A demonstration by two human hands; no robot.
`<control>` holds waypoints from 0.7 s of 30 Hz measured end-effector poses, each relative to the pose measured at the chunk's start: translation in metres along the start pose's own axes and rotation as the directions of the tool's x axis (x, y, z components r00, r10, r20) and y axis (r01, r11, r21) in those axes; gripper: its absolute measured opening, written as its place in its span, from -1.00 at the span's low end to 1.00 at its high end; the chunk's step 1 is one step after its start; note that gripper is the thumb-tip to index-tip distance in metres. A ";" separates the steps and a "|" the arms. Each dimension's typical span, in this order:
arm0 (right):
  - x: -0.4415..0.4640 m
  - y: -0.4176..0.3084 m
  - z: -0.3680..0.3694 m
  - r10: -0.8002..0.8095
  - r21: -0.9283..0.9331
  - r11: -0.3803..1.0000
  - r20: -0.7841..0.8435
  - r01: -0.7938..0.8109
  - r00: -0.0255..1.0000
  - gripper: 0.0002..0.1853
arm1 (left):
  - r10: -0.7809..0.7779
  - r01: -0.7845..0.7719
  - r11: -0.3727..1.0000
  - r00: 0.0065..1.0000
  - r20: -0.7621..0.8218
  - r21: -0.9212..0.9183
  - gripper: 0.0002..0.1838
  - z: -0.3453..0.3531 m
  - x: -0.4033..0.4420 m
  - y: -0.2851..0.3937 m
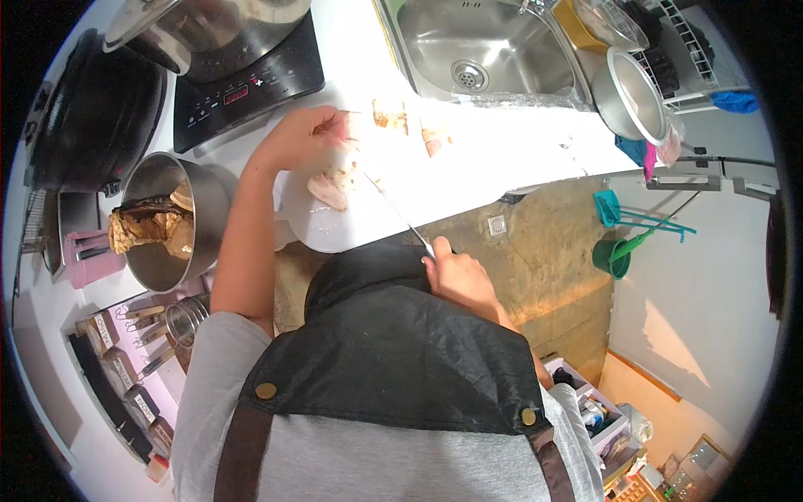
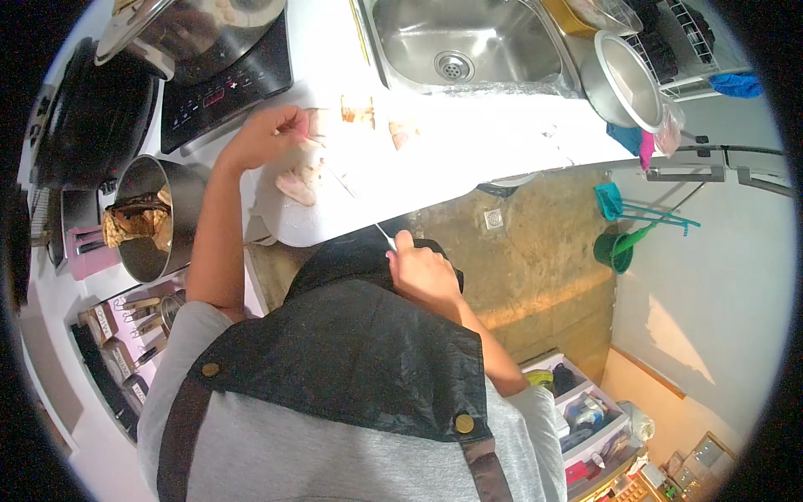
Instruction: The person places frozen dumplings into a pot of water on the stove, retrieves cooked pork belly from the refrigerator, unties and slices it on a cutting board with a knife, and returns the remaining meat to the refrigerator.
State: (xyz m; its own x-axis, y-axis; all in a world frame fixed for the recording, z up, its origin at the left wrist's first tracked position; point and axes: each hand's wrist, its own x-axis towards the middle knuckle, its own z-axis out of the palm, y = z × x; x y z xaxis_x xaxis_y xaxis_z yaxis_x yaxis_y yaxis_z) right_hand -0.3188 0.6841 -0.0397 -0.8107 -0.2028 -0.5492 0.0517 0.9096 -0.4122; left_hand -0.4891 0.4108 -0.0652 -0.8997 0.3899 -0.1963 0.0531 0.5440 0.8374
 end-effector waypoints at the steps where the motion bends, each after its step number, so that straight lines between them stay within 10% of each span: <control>1: 0.000 0.000 0.001 0.001 -0.001 1.000 0.001 -0.001 1.000 -0.74 | 0.016 -0.021 0.999 0.994 0.105 0.041 -0.95 -0.006 0.001 0.002; 5: 0.001 -0.002 0.005 -0.038 -0.040 0.999 -0.043 0.037 0.998 -0.77 | 0.022 -0.017 0.999 0.984 0.175 -0.033 -0.97 -0.006 0.006 0.016; 10: 0.002 -0.008 0.011 -0.101 -0.244 0.967 -0.138 0.065 0.985 -0.84 | 0.420 -0.431 0.902 0.870 0.259 -0.016 -0.92 0.023 0.003 0.018; 21: -0.004 -0.017 0.007 -0.196 -0.410 0.907 -0.212 0.095 0.957 -0.81 | 0.375 -0.410 0.910 0.740 0.558 -0.067 -0.83 0.042 -0.008 0.014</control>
State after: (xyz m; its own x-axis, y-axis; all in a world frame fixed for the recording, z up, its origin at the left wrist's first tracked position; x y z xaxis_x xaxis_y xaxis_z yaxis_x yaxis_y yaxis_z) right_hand -0.3123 0.6674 -0.0352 -0.9102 -0.2951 -0.2908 -0.2686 0.9547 -0.1282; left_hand -0.4628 0.4461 -0.0735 -0.4046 0.9071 -0.1160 0.3877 0.2850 0.8766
